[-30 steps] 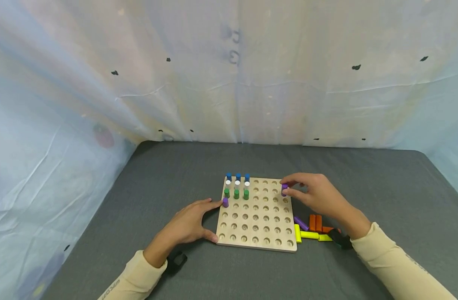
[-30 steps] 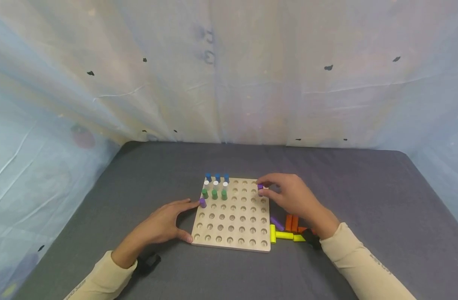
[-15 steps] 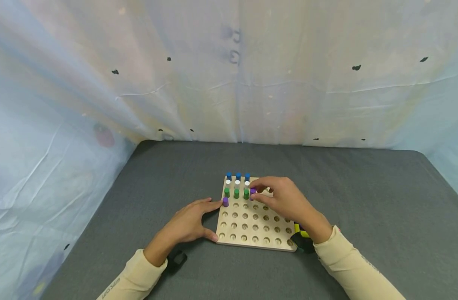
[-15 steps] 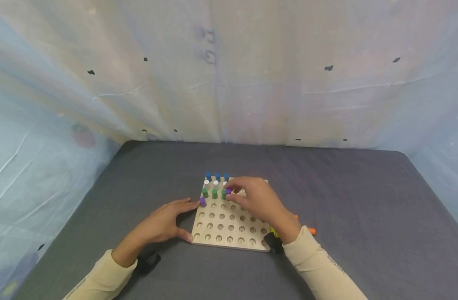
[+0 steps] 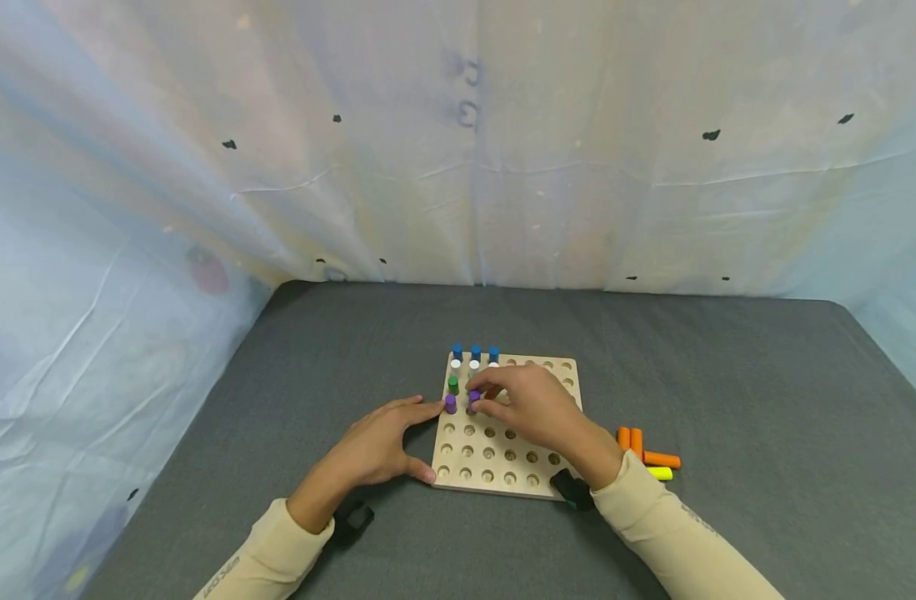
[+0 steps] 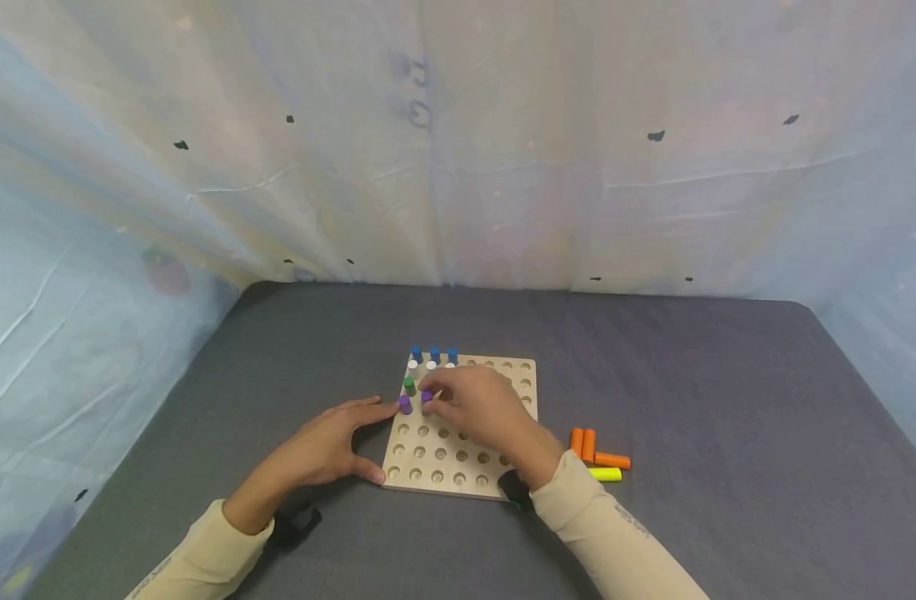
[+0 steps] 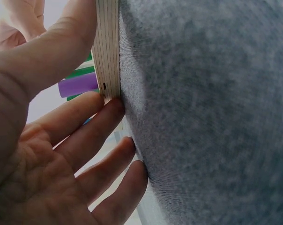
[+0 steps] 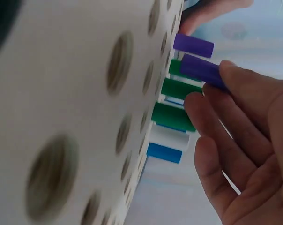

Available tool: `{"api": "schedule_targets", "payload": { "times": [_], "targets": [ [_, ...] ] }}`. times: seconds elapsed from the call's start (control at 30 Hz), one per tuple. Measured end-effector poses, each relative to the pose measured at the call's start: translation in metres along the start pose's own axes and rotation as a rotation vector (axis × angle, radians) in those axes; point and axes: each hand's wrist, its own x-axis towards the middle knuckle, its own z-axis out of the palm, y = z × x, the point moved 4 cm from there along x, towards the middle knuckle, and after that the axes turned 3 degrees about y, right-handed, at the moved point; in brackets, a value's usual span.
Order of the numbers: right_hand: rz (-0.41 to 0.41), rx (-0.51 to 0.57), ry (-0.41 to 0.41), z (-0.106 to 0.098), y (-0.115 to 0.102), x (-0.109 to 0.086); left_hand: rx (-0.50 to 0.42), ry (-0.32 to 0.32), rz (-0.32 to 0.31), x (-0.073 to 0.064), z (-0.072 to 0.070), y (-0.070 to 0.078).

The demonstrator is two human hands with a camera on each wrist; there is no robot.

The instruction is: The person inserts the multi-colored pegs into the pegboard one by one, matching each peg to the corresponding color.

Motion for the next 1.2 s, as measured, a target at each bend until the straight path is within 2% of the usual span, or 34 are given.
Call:
{"api": "schedule_targets", "payload": {
  "times": [0.27,0.47,0.63,0.83,0.97,1.2],
  "targets": [
    [0.015,-0.045,-0.045,0.005,-0.003,0.004,-0.004,0.006,0.009,-0.001,0.0,0.002],
    [-0.003,-0.049,-0.062,0.007,-0.002,0.003,-0.001,0.008,0.005,-0.002,-0.001,0.001],
    [0.018,-0.043,-0.071,0.0,-0.001,-0.004,-0.006,0.008,0.002,-0.001,0.0,0.002],
    [0.076,-0.034,0.008,-0.023,0.021,-0.036,-0.026,0.008,0.003,0.0,0.004,0.002],
    [0.18,-0.039,0.061,-0.041,0.036,-0.064,-0.029,0.001,-0.005,0.0,0.004,0.002],
    [0.355,-0.051,0.035,-0.062,0.056,-0.102,-0.009,-0.005,-0.011,0.001,0.005,0.004]
  ]
}}
